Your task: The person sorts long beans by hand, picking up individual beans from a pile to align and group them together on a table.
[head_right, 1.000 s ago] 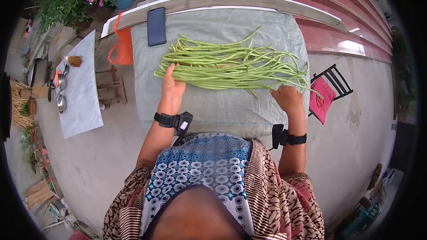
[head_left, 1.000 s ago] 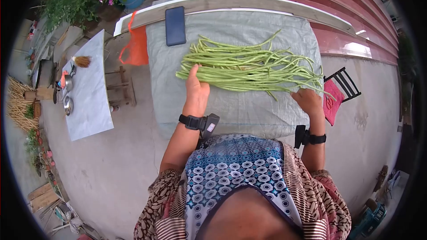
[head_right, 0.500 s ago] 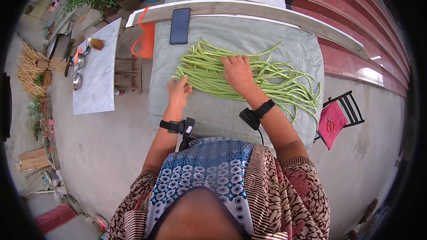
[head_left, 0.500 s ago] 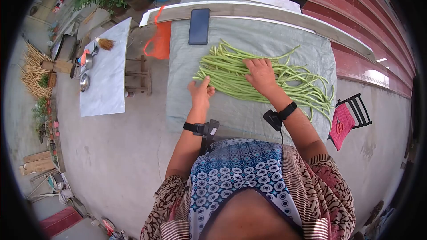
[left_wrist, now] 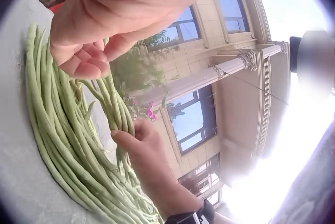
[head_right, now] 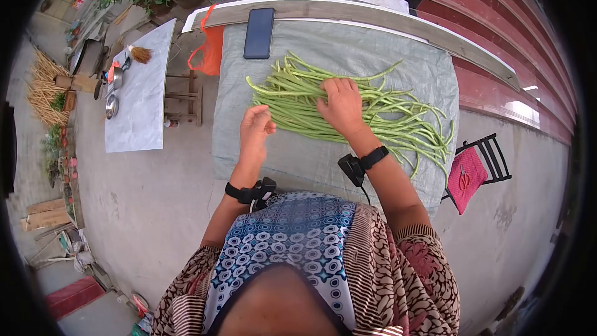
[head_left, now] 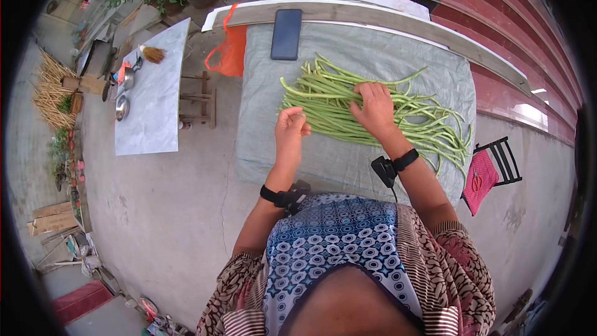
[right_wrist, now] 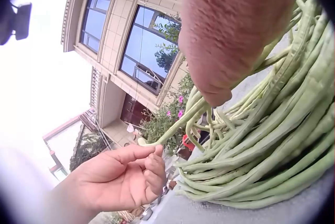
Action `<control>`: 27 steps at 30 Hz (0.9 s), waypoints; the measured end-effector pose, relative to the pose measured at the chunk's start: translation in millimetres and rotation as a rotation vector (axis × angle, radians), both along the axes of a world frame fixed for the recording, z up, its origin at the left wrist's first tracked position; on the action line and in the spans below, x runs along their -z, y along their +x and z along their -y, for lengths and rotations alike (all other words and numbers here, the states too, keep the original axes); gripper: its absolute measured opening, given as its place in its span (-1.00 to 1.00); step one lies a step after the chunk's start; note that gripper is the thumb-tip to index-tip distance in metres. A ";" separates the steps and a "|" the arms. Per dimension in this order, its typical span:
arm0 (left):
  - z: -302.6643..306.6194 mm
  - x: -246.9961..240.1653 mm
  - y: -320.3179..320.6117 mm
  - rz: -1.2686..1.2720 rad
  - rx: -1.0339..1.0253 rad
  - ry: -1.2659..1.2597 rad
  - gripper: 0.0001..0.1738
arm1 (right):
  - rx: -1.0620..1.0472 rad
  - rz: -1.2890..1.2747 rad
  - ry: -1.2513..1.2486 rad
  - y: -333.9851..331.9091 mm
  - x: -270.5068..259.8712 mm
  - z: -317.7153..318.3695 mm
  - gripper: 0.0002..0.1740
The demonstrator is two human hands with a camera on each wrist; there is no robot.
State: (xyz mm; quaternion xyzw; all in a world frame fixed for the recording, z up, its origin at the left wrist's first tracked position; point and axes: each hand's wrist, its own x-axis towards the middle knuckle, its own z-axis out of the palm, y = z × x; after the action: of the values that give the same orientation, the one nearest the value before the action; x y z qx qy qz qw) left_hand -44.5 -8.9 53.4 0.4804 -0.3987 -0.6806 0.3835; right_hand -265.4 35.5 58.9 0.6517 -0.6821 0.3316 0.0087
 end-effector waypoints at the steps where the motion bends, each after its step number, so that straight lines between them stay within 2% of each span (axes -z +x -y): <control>1: 1.3 -0.1 -3.1 -0.023 0.036 0.042 -0.76 | -0.003 0.009 -0.026 0.9 -1.5 0.5 -0.68; 3: 1.7 -1.3 -8.2 -0.069 0.114 0.131 -0.69 | -0.021 -0.053 -0.024 3.5 -0.5 -1.4 -0.69; 7: 6.2 3.1 -15.7 -0.176 0.089 0.236 -0.64 | -0.059 -0.087 -0.064 10.6 -1.1 -9.1 -0.71; 10: 9.4 7.6 -16.5 -0.272 0.085 0.260 -0.62 | -0.100 0.078 0.029 17.7 7.3 -19.1 -0.73; 15: 11.9 8.7 -15.1 -0.329 0.070 0.287 -0.65 | -0.159 0.143 0.077 28.6 3.0 -34.2 -0.71; 18: 6.9 1.3 -16.7 -0.267 -0.021 0.278 -0.64 | -0.166 0.202 0.052 30.3 4.8 -38.4 -0.73; 21: 6.5 17.4 -16.4 -0.311 -0.082 0.230 -0.64 | -0.127 0.321 -0.012 31.8 1.9 -39.0 -0.76; 24: 5.2 16.1 -13.8 -0.457 -0.016 0.114 -0.66 | -0.080 0.400 -0.053 33.8 -5.3 -34.1 -0.77; 27: 4.2 9.6 -10.0 -0.473 -0.027 0.111 -0.69 | -0.083 0.374 -0.020 35.2 -3.5 -32.6 -0.77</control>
State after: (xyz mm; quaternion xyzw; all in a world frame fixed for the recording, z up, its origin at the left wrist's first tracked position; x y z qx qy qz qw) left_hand -54.5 -13.1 43.8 0.3333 -0.2530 -0.7899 0.4483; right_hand -230.2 68.1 62.4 0.6063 -0.6410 0.4536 -0.1255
